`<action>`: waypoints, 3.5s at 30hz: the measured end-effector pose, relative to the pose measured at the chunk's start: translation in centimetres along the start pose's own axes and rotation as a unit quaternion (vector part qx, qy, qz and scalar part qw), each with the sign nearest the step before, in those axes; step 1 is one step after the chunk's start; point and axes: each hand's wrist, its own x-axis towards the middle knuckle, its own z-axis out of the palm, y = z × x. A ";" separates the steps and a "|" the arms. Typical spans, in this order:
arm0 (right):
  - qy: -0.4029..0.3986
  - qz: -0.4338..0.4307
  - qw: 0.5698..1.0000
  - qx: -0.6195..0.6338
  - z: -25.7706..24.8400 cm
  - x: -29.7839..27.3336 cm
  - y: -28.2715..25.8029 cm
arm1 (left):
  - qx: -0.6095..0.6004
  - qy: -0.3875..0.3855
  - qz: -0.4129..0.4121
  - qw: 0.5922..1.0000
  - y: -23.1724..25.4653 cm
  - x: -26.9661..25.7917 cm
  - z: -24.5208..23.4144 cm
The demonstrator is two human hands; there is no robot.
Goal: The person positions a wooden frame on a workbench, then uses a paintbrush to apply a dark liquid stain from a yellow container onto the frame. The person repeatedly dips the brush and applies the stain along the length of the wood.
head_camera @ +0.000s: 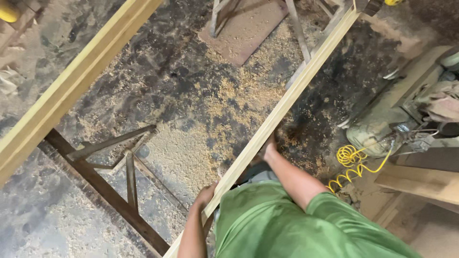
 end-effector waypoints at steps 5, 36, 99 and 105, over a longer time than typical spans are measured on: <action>0.035 -0.042 0.991 -0.122 -4.3 0.1 -4.5 | 0.045 0.001 0.024 0.999 2.6 1.5 -1.5; 0.116 -0.151 0.982 -0.008 -33.7 4.6 -38.9 | 0.372 0.195 0.166 0.892 58.5 25.7 22.4; -0.335 -0.255 0.532 -0.735 4.1 51.1 -137.1 | 0.020 0.527 -0.003 0.850 122.9 47.9 56.1; -0.396 -0.239 0.486 -0.741 13.2 55.8 -134.1 | -0.025 0.495 -0.037 0.868 124.6 45.8 55.0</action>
